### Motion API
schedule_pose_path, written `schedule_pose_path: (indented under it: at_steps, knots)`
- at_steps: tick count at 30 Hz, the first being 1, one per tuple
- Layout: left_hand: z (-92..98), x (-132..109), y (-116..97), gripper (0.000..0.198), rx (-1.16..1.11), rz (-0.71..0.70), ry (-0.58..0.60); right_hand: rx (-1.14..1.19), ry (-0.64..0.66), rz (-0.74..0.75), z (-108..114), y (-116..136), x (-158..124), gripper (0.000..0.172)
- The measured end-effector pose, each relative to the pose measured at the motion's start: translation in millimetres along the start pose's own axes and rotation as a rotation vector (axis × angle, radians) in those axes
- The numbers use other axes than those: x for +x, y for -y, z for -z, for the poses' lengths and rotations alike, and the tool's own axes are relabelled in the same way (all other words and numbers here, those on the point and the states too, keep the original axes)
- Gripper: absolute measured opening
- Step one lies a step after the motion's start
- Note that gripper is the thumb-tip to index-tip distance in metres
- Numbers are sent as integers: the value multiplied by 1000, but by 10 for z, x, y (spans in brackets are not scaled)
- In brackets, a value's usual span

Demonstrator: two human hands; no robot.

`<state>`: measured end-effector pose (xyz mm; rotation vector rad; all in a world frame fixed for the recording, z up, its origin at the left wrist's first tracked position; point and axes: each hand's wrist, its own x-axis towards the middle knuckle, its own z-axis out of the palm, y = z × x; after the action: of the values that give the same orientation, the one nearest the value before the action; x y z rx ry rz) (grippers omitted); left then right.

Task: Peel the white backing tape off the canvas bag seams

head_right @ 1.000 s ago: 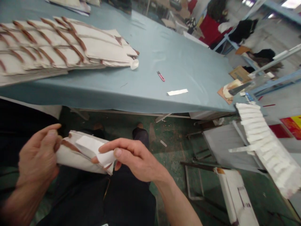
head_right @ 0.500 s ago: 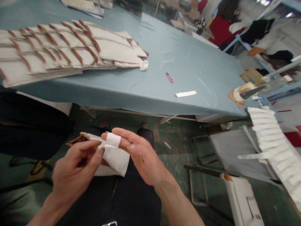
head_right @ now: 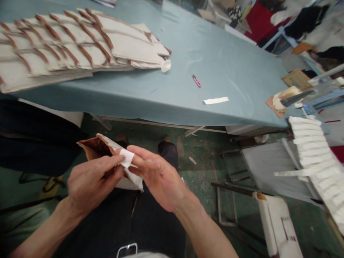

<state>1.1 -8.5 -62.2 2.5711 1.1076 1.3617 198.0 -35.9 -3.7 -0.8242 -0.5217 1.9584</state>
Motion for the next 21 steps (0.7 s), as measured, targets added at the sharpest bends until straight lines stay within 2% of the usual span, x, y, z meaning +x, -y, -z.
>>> schedule_pose_path:
  at_steps: [3, 6, 8, 10, 13, 15, 16, 18, 21]
  knots:
    - [29, 2, -5, 12, -24, -18, -1, -3, 14, -13, 4, -6, 10, 42]
    - [78, 23, -50, 7, -50, 97, 44, -87, -64, -19, 44, -60, 18, 42]
    - [120, 60, -92, 8, -113, 287, 103, -225, -144, 23, 88, -112, 15, 46]
    - [164, 118, -126, 13, -270, 531, 175, -456, -200, 84, 134, -144, 3, 46]
    - [221, 215, -141, 22, -589, 853, 270, -973, -253, 171, 196, -108, -16, 31]
    - [250, 260, -134, 25, -713, 969, 309, -1267, -301, 308, 235, -36, -6, 23]
    - [261, 273, -130, 24, -741, 997, 320, -1341, -308, 400, 254, 4, 13, 23]
    - [280, 289, -132, 23, -773, 1018, 335, -1337, -245, 542, 290, 62, 79, 30]
    - [300, 315, -163, 22, -793, 1008, 331, -1162, -37, 510, 319, 43, 226, 41]
